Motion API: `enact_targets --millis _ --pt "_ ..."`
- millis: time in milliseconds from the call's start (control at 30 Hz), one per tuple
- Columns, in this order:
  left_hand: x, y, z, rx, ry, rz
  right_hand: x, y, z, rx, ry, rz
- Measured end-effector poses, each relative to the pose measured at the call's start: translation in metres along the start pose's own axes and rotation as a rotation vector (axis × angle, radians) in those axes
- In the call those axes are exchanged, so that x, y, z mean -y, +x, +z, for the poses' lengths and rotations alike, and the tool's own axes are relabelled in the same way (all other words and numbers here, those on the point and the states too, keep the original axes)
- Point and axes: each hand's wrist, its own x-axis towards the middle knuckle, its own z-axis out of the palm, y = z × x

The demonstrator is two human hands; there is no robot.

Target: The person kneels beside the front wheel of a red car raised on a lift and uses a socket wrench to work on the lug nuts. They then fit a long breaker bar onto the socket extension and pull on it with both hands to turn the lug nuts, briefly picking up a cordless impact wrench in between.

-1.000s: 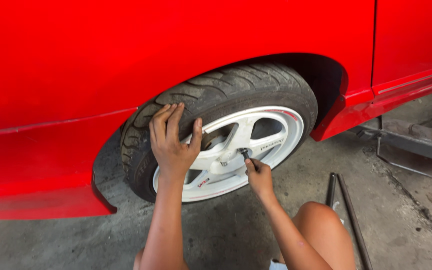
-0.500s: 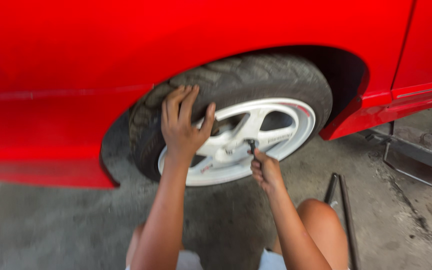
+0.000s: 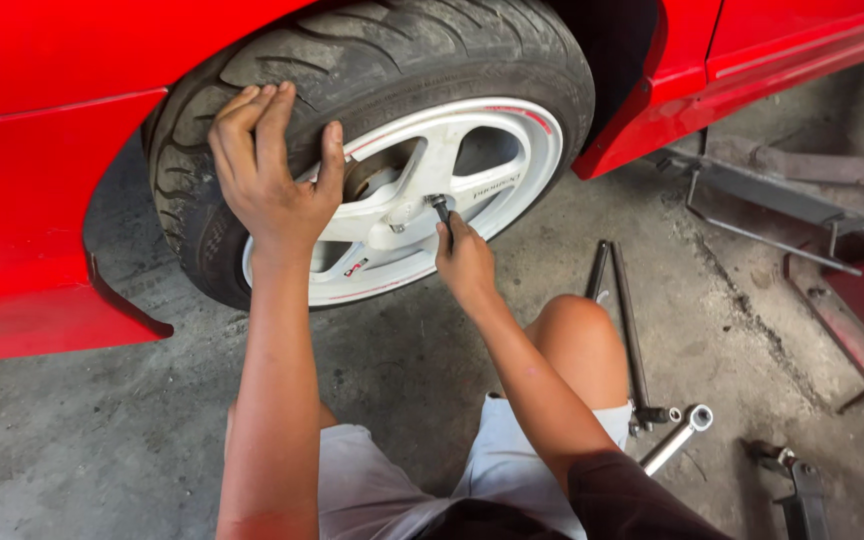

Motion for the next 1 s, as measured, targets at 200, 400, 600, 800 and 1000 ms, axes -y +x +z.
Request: enact_targets --millis 200,400,600,800,1000 --pt "0.0 -0.003 0.004 -0.008 0.015 -0.01 0.01 0.011 -0.009 0.151 0.287 0.36" --pt "0.004 -0.006 0.006 -0.012 0.053 0.034 -0.001 0.017 -0.013 0.33 0.942 0.782" --pt "0.004 -0.009 0.003 0.01 0.014 0.001 -0.001 -0.016 -0.029 0.218 0.369 0.291" --pt "0.003 -0.006 -0.007 0.071 -0.01 -0.004 0.012 -0.03 -0.137 0.427 0.171 0.336" --pt "0.027 -0.031 -0.01 0.152 -0.025 0.055 0.013 -0.061 -0.292 0.033 0.603 0.543"
